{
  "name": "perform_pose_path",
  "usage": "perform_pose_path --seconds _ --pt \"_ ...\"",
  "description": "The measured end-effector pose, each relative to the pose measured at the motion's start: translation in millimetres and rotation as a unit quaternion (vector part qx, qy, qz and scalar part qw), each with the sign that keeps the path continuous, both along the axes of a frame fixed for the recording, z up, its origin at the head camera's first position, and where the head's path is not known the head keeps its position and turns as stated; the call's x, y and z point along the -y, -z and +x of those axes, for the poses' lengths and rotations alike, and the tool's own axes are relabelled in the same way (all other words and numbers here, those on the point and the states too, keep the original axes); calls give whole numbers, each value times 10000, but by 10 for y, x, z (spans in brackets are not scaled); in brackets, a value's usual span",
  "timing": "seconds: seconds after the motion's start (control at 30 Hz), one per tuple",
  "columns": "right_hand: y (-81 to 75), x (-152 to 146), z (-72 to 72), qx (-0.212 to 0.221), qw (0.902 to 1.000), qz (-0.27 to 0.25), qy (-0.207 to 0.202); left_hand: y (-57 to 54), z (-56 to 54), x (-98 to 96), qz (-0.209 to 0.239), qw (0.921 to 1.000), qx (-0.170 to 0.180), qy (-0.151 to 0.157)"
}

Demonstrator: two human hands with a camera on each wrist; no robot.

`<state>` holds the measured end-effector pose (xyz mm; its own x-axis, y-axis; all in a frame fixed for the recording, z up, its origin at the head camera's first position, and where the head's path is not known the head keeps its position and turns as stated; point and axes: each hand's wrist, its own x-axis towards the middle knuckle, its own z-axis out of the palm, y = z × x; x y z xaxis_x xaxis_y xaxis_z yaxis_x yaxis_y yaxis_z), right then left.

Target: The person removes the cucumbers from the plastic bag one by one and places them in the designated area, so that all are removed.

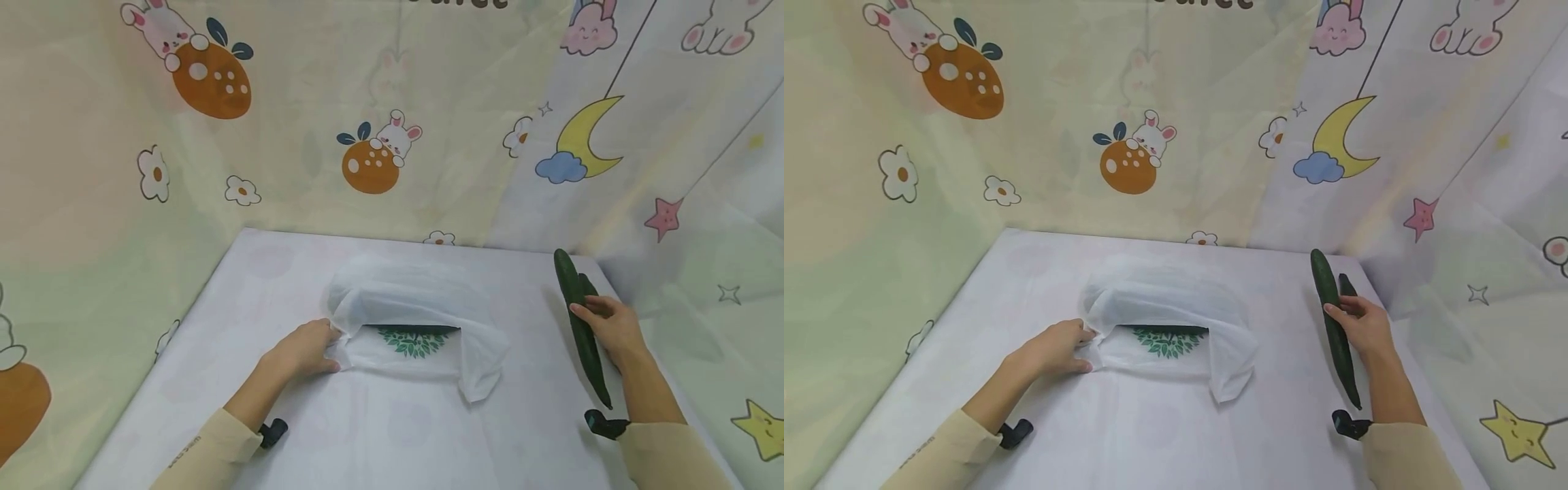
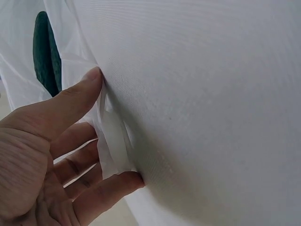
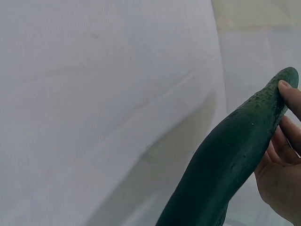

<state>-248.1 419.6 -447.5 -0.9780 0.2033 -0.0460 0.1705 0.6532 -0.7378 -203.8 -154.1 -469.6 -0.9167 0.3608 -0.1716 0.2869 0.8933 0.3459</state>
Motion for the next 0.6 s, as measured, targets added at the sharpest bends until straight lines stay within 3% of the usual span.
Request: perform_pose_path --seconds 0.17,0.43,0.6 --pt "51 -82 -13 5 9999 119 1 -13 14 -3 -29 10000 -17 -31" --pt "164 -172 -45 -219 9901 1388 -51 -5 43 -16 46 10000 43 -77" --pt "241 -184 -95 -286 9863 1616 -163 5 50 -12 -1 9999 -9 -107"
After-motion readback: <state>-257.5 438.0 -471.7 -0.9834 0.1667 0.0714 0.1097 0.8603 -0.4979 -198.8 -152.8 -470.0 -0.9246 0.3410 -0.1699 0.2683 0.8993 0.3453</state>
